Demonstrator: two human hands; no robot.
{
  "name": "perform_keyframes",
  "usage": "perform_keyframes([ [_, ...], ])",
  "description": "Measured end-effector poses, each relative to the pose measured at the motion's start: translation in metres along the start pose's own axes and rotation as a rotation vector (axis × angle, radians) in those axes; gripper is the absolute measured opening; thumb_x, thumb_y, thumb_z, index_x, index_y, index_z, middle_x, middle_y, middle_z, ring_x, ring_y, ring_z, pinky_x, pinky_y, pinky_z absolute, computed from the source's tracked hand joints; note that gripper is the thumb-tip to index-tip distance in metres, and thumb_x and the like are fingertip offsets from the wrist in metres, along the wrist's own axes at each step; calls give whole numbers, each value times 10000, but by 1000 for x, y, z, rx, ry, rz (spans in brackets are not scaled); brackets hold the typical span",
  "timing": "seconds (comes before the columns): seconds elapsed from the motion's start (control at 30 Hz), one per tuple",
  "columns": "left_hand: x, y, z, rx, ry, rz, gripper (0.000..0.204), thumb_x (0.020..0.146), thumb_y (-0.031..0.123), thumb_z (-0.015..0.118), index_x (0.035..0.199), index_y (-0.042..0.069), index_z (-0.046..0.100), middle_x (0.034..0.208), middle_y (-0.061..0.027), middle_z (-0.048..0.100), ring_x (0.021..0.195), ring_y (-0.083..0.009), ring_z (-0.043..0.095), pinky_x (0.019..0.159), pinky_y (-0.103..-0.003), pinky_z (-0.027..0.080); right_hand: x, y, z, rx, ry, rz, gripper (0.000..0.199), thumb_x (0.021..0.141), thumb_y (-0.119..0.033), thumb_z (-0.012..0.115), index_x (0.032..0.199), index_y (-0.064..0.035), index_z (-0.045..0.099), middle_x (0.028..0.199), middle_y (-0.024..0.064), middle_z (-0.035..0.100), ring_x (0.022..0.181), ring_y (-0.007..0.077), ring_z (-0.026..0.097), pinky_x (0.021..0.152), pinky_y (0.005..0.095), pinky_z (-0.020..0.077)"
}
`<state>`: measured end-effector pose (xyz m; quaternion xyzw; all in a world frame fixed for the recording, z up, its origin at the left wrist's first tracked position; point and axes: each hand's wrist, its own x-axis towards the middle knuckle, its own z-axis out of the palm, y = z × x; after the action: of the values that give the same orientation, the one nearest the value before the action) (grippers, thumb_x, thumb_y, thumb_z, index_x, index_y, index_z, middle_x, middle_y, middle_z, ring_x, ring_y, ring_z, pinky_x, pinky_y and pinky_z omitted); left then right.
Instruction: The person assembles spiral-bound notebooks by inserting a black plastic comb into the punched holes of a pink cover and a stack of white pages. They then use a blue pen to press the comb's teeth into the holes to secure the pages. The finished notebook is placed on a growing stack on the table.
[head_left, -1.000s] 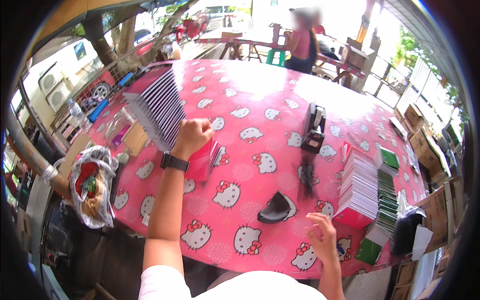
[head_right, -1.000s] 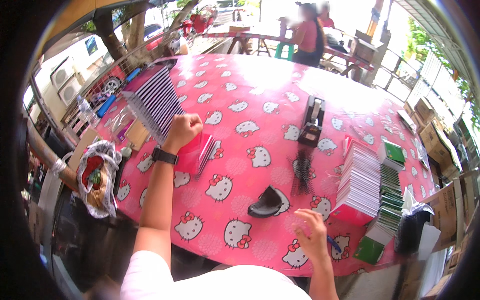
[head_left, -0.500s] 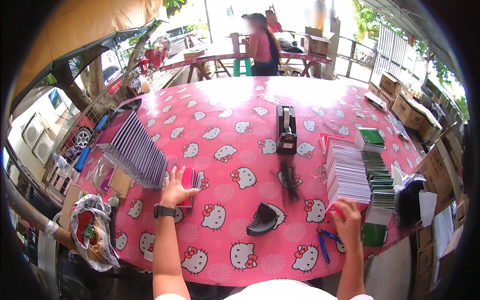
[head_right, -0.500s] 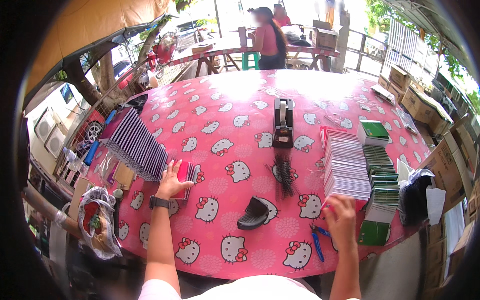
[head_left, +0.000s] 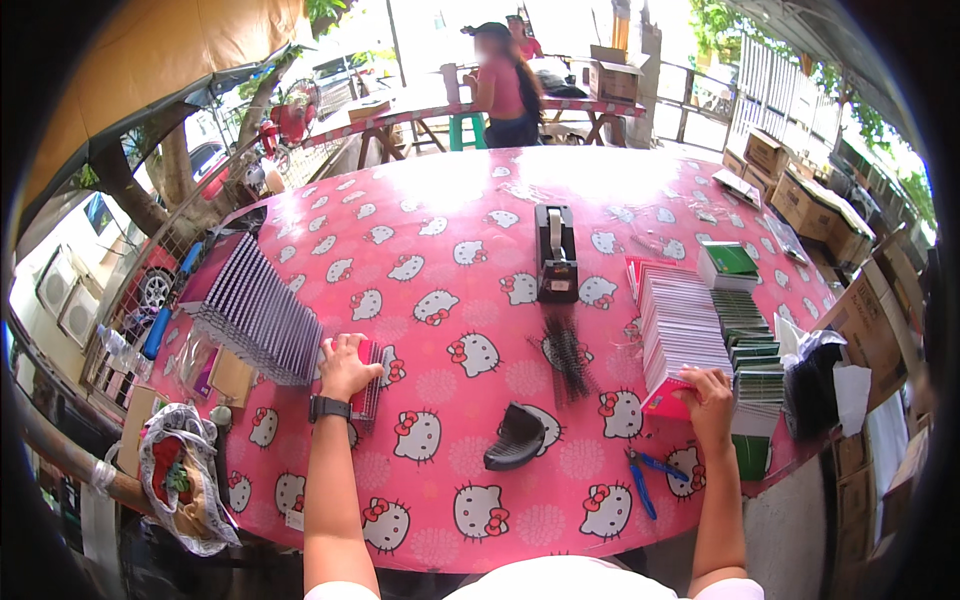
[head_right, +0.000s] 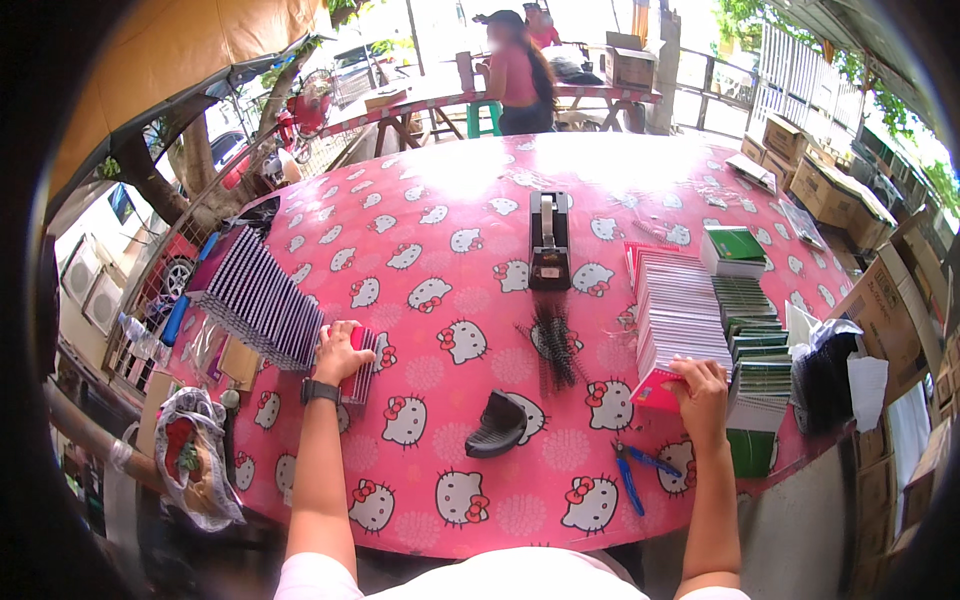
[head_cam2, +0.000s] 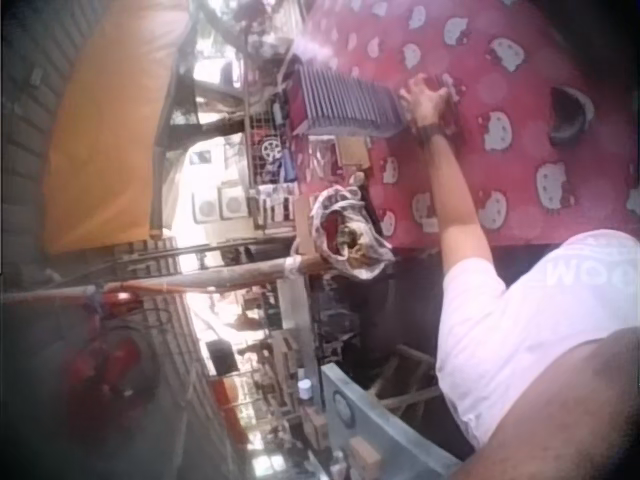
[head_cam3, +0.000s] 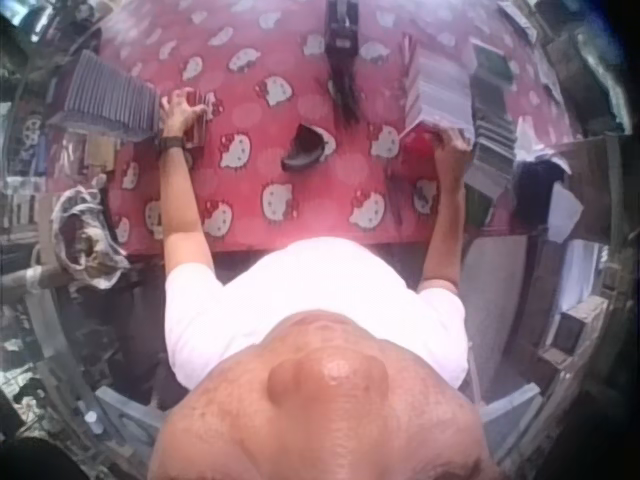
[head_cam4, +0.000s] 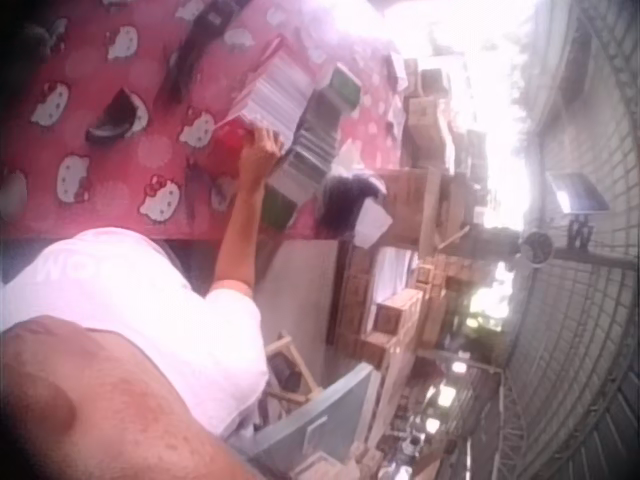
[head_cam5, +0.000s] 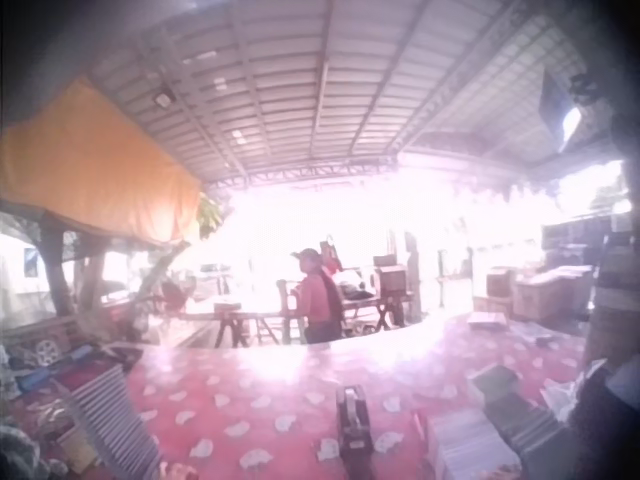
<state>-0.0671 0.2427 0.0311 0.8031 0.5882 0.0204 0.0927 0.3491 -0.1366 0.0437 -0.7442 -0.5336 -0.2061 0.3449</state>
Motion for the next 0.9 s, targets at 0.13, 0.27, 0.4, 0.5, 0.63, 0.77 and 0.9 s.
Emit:
perform_keyframes([
  [0.13,-29,21,0,-99,319,167,905,680,613,713,1405,181,386,1552,-115,144,1434,-373,59,1092,-664,68,2,-40,-29,127,-29,-22,211,620,-73,785,795,-75,666,797,42,673,768,242,613,724,350,455],
  [0.27,-135,106,-36,-709,182,858,856,684,347,818,1394,87,416,1459,-161,367,1375,-322,301,1113,-456,253,6,-123,-38,370,-355,-256,162,665,-81,750,781,-95,639,728,40,620,732,234,604,685,365,484],
  [0.4,-214,132,14,-940,-256,891,580,741,148,789,1267,49,566,1263,-148,580,1207,-282,534,1009,-388,423,-13,-164,-3,456,-515,-362,148,710,-99,715,806,-88,603,768,37,600,780,226,600,685,349,497],
  [0.5,-232,114,40,-1031,-228,792,509,753,60,762,1233,50,593,1219,-130,610,1143,-254,584,941,-348,479,-18,-156,-3,478,-558,-293,153,713,-95,702,820,-80,594,781,40,590,789,228,587,685,343,497],
  [0.63,-247,141,39,-1170,-36,653,438,758,-8,729,1180,48,624,1140,-111,653,1070,-220,625,870,-323,516,-25,-163,6,428,-618,-346,172,715,-105,709,842,-80,596,796,42,595,815,223,590,698,333,496],
  [0.77,-245,127,52,-1084,-165,588,404,777,-52,688,1167,22,614,1105,-113,656,1028,-189,636,855,-282,504,-24,-170,11,495,-632,-352,166,732,-125,712,862,-85,617,811,43,610,852,228,600,725,354,495],
  [0.9,-239,101,69,-1385,-71,442,328,808,-114,619,1112,7,593,1104,-129,635,1023,-185,622,859,-277,496,-31,-149,23,777,-592,-137,137,829,-159,697,929,-77,652,876,51,657,805,194,630,713,317,494],
])
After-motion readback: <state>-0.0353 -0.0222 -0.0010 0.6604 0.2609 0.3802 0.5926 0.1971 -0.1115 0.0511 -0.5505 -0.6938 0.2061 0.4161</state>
